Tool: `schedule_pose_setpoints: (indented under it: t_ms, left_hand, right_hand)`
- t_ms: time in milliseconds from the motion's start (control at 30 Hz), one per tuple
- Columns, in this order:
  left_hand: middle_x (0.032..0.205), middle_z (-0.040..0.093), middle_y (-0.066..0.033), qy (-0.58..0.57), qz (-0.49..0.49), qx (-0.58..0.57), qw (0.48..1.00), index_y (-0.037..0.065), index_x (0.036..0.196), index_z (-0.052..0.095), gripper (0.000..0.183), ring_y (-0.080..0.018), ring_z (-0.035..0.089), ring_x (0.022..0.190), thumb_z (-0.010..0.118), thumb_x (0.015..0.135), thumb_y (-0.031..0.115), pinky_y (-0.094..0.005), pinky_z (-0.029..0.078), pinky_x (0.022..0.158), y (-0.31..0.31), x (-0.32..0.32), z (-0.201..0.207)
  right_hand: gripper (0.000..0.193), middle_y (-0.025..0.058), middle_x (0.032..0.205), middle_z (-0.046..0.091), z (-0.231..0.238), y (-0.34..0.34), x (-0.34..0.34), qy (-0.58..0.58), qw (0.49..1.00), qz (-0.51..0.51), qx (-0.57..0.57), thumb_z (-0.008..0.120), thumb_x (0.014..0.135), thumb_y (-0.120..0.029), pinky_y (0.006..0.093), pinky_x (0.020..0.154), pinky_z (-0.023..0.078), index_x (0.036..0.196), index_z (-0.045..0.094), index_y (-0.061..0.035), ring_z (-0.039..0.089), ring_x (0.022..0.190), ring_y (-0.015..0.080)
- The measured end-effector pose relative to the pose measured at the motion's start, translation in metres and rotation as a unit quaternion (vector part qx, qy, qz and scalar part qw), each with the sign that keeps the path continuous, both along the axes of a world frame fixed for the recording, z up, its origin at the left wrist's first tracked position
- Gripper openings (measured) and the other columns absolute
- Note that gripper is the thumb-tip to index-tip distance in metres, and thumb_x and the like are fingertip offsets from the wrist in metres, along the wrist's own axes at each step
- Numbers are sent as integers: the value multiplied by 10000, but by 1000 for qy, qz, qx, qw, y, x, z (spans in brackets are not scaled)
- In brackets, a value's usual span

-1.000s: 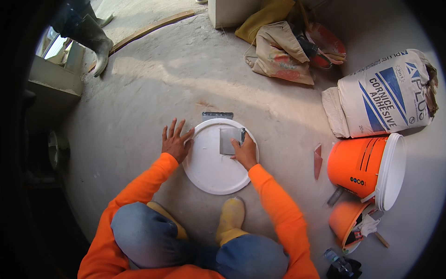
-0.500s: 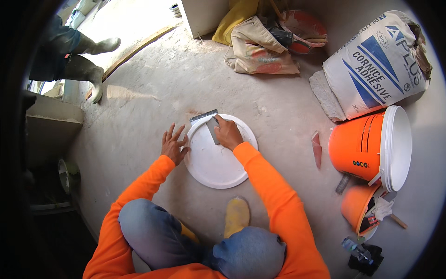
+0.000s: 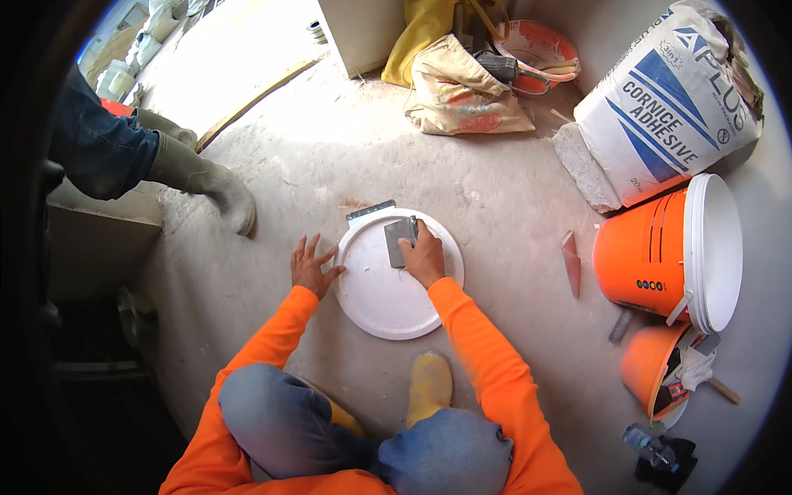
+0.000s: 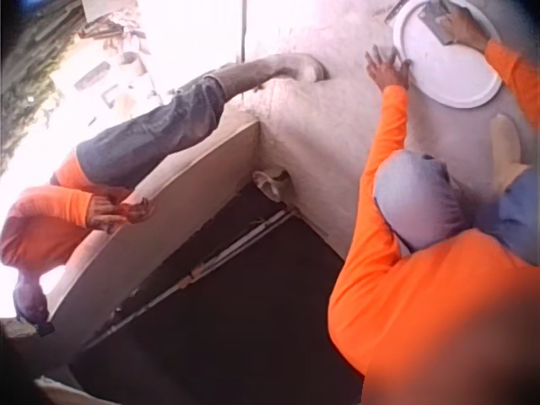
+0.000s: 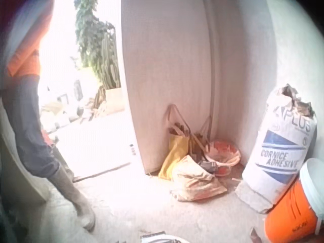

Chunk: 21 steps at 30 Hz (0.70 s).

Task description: The person sits on the floor and cleans a metal trowel and a plastic bucket lid using a small scraper. They scrape residue from the trowel, then repeatedly scrape the lid, occasionally pausing to inspect the surfaces.

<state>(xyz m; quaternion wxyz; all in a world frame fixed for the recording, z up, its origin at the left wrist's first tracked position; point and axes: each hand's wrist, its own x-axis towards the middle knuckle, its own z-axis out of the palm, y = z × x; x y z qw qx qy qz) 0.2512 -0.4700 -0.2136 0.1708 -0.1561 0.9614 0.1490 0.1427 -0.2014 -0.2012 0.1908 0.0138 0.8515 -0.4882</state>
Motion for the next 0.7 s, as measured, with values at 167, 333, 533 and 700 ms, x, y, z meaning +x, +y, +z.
schedule_pose_setpoints:
  t_ms: [167, 333, 533, 700]
  left_hand:
    - [1815, 188, -102, -79, -94, -26, 992, 376, 1665, 437, 1052, -377, 22, 1687, 856, 761, 716, -597, 87, 1346, -7, 0, 18]
    - [1823, 158, -98, -93, -111, -15, 989, 402, 1697, 360, 1148, -385, 0, 1688, 867, 723, 735, -619, 82, 1342, -7, 2, 18]
    - [1829, 137, -94, -83, -98, -17, 992, 437, 1678, 387, 1151, -391, -16, 1688, 877, 682, 742, -632, 69, 1343, -8, 3, 16]
    - [1825, 145, -94, -77, -92, -9, 993, 428, 1685, 380, 1138, -398, 12, 1686, 889, 705, 704, -632, 100, 1337, -6, 5, 19]
  right_hand:
    - [470, 264, 982, 770, 6, -15, 5, 99, 967, 105, 211, 590, 971, -143, 537, 798, 604, 1436, 629, -78, 763, 897, 431]
    - [350, 153, 895, 747, 1, -65, 28, 245, 913, 155, 286, 569, 986, -136, 501, 691, 594, 1318, 672, -97, 742, 872, 360]
    - [361, 130, 945, 754, 8, -86, 53, 235, 878, 336, 245, 584, 999, -186, 487, 669, 574, 1343, 679, -133, 746, 926, 316]
    - [335, 104, 913, 739, 21, -64, 40, 308, 901, 186, 244, 598, 985, -160, 478, 711, 535, 1314, 652, -122, 721, 884, 318]
